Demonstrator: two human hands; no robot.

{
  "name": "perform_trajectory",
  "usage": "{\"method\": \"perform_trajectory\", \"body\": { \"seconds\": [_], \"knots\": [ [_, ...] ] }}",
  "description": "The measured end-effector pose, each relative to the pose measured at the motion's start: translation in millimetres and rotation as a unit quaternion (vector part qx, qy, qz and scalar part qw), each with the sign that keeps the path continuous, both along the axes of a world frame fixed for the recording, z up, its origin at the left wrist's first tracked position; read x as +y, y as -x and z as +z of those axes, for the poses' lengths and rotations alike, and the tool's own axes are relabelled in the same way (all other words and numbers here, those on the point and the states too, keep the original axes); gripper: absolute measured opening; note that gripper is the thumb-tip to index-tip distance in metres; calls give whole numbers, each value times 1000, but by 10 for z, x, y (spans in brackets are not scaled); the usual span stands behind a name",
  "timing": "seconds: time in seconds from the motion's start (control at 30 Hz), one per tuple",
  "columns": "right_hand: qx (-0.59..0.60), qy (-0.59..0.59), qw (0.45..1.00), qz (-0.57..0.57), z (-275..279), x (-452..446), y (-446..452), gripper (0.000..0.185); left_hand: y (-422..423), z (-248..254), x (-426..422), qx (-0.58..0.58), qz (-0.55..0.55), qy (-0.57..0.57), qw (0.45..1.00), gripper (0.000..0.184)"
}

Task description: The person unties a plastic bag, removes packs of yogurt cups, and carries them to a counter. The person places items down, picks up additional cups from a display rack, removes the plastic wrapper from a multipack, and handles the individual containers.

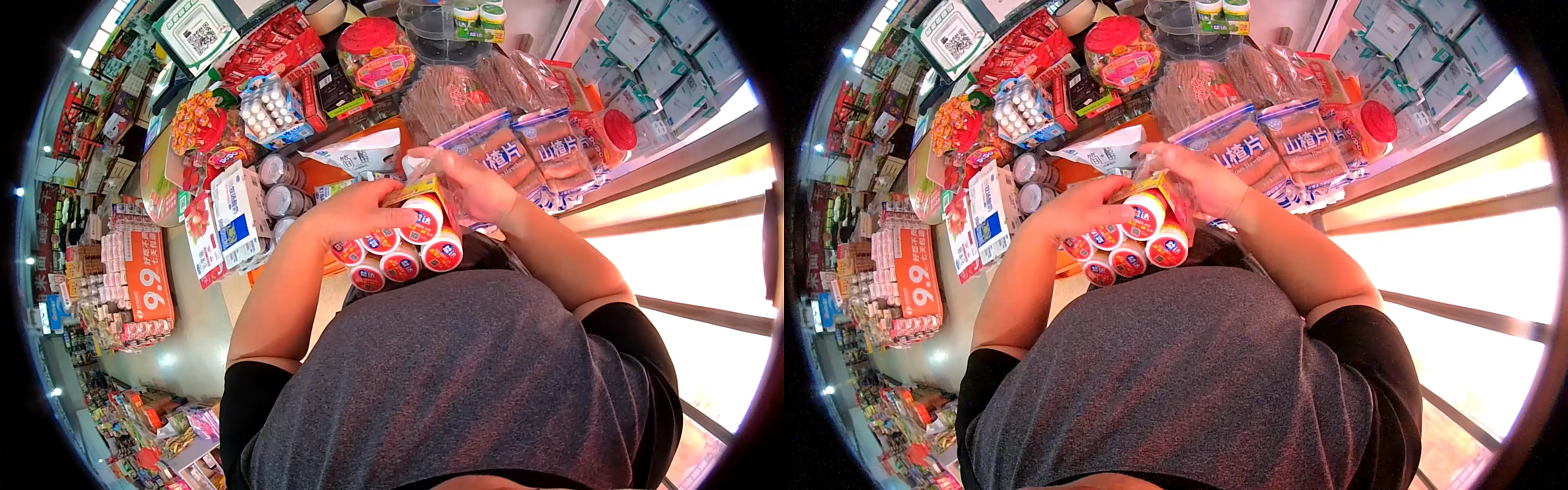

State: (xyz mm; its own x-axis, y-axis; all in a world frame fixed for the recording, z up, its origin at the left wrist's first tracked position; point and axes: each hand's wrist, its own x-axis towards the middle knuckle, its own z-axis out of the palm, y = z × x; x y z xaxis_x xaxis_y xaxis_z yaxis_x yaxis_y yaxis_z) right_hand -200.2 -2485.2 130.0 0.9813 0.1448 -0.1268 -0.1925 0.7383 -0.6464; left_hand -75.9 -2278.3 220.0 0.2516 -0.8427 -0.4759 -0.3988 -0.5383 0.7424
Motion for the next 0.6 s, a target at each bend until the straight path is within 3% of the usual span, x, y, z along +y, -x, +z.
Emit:
{"method": "perform_trajectory", "body": {
  "seconds": [0.1, 0.23, 0.33, 0.43, 0.53, 0.6],
  "knots": [
    [-69, 269, 958, 64, 144, 22, -83, 45, -56, -85, -11, -9, -24, -13, 1000, 74],
    [159, 91, 982, 40, -98, -9, -296, 32, -41, -102, -5, 24, -8, 30, 999, 74],
    [209, 24, 977, 33, -148, 87, -272, 31, -9, -100, 31, 83, 23, 61, 994, 75],
    [168, -1, 985, 45, -202, 242, -143, 32, -18, -110, 45, 130, 34, 81, 988, 76],
    [192, 39, 981, 16, -384, 251, -29, 32, -102, -263, 94, 187, 53, 78, 978, 74],
    [148, 162, 973, 78, -572, 63, 150, 29, -118, -230, 114, 254, 97, 50, 961, 71]
  ]
}}
